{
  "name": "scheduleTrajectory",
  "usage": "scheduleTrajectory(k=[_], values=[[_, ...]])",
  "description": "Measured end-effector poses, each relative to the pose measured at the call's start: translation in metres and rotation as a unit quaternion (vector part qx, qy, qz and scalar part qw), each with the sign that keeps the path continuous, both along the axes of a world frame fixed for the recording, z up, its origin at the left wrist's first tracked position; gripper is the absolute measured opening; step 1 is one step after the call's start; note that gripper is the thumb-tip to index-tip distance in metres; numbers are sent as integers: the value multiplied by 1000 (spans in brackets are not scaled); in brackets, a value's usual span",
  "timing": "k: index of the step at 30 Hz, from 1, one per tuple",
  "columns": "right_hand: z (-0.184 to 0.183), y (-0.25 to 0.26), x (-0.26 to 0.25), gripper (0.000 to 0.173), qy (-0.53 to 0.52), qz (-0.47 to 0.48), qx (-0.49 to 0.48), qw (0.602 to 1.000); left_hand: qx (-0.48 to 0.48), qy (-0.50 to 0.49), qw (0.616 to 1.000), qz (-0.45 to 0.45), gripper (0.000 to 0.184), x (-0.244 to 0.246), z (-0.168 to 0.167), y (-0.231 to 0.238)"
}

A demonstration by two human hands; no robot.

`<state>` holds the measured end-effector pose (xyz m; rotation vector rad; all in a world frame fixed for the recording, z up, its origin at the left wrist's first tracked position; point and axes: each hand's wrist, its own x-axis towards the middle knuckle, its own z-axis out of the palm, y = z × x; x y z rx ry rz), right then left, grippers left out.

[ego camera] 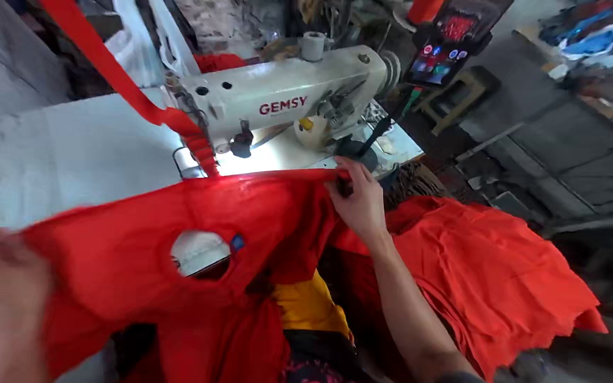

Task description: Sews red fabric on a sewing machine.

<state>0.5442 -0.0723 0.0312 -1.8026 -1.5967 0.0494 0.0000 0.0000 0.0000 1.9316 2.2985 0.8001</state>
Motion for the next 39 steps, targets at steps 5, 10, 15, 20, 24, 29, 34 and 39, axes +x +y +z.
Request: scheduleTrajectory(k=[5,10,15,20,24,29,34,39], values=[[-24,-11,-47,30,52,98,8,994,56,7,997,-56,41,51,7,9],[-49,15,-91,19,23,122,-46,991,63,3,965,-254,35,138,4,0],[-60,50,-84,28,-64,19,-103,992,-25,72,938,-339,59,181,-32,21],[-56,70,-30,40,-105,-30,-139,984,-84,90,940,-317,88,209,-18,15],[-53,71,-25,38,-105,-28,-109,988,-89,85,950,-288,99,216,-13,14],[-30,74,-39,35,-70,-79,-221,970,-63,59,960,-268,79,215,-16,18],[8,76,-80,40,-76,-60,-314,944,-22,66,958,-278,53,214,-28,19],[10,66,-158,32,-38,158,-250,955,-26,54,951,-302,48,211,-30,18]])
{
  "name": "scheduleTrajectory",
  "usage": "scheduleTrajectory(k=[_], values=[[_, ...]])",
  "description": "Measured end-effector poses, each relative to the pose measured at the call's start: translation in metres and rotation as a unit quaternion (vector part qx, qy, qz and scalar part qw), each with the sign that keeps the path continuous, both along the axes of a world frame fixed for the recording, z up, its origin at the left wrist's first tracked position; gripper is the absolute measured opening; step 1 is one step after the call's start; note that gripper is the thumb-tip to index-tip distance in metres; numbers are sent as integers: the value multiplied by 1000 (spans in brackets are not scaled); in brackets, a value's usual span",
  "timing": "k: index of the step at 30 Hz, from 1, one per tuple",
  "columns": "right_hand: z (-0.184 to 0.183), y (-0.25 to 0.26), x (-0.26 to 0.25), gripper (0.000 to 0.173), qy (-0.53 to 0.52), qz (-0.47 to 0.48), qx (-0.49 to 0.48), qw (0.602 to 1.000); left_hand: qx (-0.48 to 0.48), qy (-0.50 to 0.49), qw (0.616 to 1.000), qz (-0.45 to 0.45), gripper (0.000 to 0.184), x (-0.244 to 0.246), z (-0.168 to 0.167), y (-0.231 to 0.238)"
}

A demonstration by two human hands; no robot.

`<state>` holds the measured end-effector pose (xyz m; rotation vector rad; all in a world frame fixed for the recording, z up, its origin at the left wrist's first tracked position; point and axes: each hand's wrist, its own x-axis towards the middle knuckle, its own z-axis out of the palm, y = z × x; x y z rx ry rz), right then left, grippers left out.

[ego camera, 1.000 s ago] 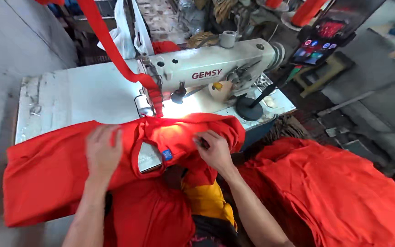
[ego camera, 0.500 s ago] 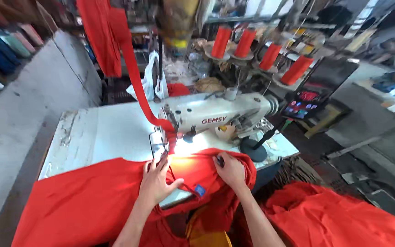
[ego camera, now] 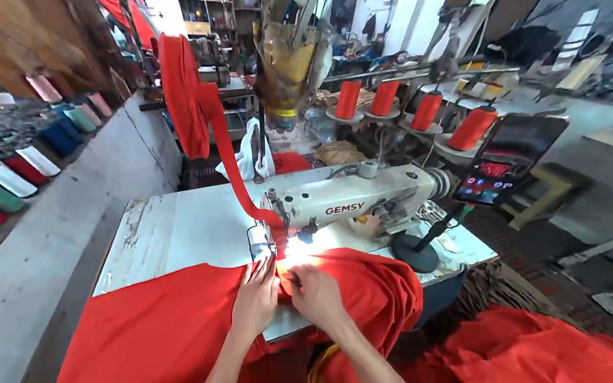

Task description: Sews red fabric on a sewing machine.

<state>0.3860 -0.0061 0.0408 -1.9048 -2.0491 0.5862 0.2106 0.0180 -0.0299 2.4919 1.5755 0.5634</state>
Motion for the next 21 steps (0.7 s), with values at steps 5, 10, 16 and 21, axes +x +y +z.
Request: scheduleTrajectory(k=[5,10,16,21], values=[[-33,11,-31,39,-34,30,12,999,-58,-53,997,-7,53,-5,7,-1],[-37,19,-36,47,-110,23,47,993,-33,-56,998,-10,52,-4,8,9],[-44,32,-33,40,-107,30,101,989,-43,-8,999,9,53,-2,10,20],[-33,20,-26,44,-85,44,39,995,-44,21,999,1,47,-2,10,32]])
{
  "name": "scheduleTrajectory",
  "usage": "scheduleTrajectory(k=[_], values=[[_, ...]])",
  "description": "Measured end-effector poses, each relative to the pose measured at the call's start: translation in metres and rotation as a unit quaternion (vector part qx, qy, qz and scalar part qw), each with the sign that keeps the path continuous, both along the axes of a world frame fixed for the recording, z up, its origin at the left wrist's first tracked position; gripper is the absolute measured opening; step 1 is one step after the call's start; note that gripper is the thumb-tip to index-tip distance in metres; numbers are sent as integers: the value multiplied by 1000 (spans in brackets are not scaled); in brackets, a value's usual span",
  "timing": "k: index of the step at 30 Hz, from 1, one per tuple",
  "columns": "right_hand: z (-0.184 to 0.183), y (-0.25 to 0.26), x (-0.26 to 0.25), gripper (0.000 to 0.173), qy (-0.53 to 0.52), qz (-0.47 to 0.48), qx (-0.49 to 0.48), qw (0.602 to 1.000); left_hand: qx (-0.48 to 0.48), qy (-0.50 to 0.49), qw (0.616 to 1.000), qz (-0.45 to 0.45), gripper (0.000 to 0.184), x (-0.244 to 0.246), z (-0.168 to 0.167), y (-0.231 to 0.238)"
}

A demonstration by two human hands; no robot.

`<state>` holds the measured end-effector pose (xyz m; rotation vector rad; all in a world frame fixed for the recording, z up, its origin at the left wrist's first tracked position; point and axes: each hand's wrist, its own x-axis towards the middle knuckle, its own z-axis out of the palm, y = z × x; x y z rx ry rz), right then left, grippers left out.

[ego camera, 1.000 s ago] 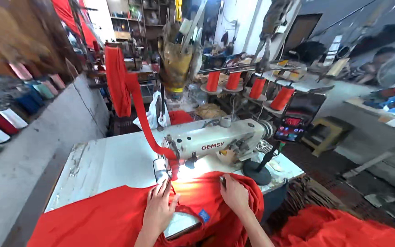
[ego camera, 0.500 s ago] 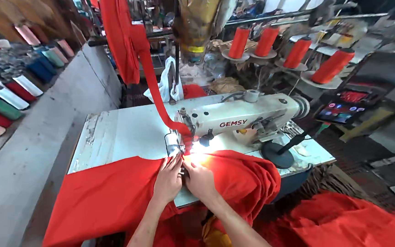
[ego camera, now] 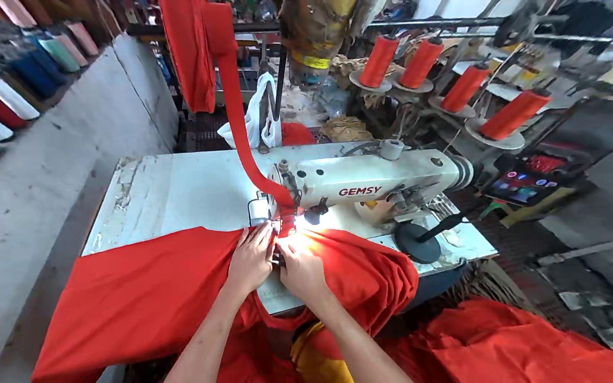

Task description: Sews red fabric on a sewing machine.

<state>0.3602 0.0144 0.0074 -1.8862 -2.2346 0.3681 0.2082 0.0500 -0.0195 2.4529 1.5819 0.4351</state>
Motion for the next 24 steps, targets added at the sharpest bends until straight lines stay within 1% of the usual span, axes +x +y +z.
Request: scheduleTrajectory(k=[2,3,5,7,9,11,12,13,14,15,16,17,18,20,22,24], values=[[1,-3,3,42,3,5,-16,1000,-21,-51,998,-8,47,-5,0,13],[2,-3,4,40,5,7,-19,1000,-43,-85,995,-11,45,-9,6,19],[4,1,6,38,8,14,-36,999,-57,-144,988,15,43,-19,31,27],[2,6,9,34,23,20,-23,999,-17,-226,971,73,46,-35,60,33],[-6,12,11,29,53,25,26,998,51,-329,937,107,52,-54,97,41],[-7,18,12,33,60,29,28,997,128,-451,878,101,58,-67,148,50],[-7,20,11,35,57,26,26,998,147,-507,844,91,62,-70,176,55],[-5,20,11,35,56,23,25,998,154,-545,821,76,64,-69,203,58],[-5,19,11,35,59,21,32,998,149,-563,811,60,64,-65,228,59],[-6,19,11,34,62,18,38,997,137,-565,813,40,65,-57,248,59],[-7,18,11,34,63,16,42,997,118,-558,821,22,67,-50,261,59],[-8,17,11,34,63,14,44,997,91,-549,831,11,70,-45,268,60],[-9,17,10,33,61,12,49,997,69,-540,839,1,72,-42,267,61],[-10,17,11,32,60,9,49,997,62,-541,838,-3,74,-37,248,57],[-10,16,12,33,59,11,30,998,90,-571,815,34,69,-26,203,41],[-11,16,12,32,59,16,35,997,64,-595,795,101,56,-5,141,16]])
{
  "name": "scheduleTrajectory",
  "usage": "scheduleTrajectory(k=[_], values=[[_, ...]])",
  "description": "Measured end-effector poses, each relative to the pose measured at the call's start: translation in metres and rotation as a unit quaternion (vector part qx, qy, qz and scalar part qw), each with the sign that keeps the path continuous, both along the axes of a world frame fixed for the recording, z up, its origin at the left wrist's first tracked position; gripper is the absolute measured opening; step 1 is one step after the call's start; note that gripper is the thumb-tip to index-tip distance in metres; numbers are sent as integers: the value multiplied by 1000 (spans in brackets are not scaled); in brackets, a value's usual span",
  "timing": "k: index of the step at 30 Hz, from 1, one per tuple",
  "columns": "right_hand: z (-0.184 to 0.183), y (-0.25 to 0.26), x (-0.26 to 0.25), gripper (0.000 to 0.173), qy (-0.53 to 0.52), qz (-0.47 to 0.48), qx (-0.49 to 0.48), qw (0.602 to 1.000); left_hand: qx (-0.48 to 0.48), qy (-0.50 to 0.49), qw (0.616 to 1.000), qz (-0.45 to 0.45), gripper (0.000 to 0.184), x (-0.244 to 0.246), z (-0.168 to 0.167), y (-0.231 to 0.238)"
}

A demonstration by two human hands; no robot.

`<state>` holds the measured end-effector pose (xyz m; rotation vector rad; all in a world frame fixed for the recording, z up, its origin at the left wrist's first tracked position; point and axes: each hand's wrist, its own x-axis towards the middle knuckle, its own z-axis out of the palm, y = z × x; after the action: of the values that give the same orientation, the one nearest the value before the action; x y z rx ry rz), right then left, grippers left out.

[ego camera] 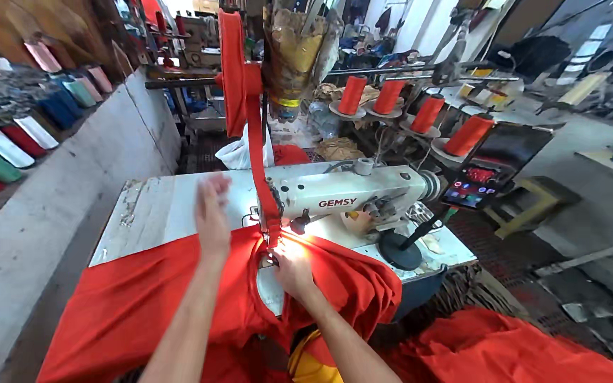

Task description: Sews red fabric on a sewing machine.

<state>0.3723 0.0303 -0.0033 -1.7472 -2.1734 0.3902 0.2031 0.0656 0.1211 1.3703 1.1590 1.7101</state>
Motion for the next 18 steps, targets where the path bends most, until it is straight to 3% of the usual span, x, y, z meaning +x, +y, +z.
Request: scheduleTrajectory(k=[3,5,7,10,13,18], values=[[-2,1,4,29,21,0,34,999,-168,16,985,-23,40,26,-91,-27],[-8,4,14,30,33,15,63,997,-183,173,967,-21,34,22,-129,-39],[-13,3,24,30,33,33,87,995,-119,341,932,-1,34,13,-138,-46],[-13,-1,26,34,14,53,97,994,-52,486,872,2,34,15,-143,-50],[-16,0,22,37,-7,59,135,989,-57,558,828,-8,36,21,-142,-48],[-13,10,11,32,-37,47,134,989,-88,587,805,8,40,25,-136,-42]])
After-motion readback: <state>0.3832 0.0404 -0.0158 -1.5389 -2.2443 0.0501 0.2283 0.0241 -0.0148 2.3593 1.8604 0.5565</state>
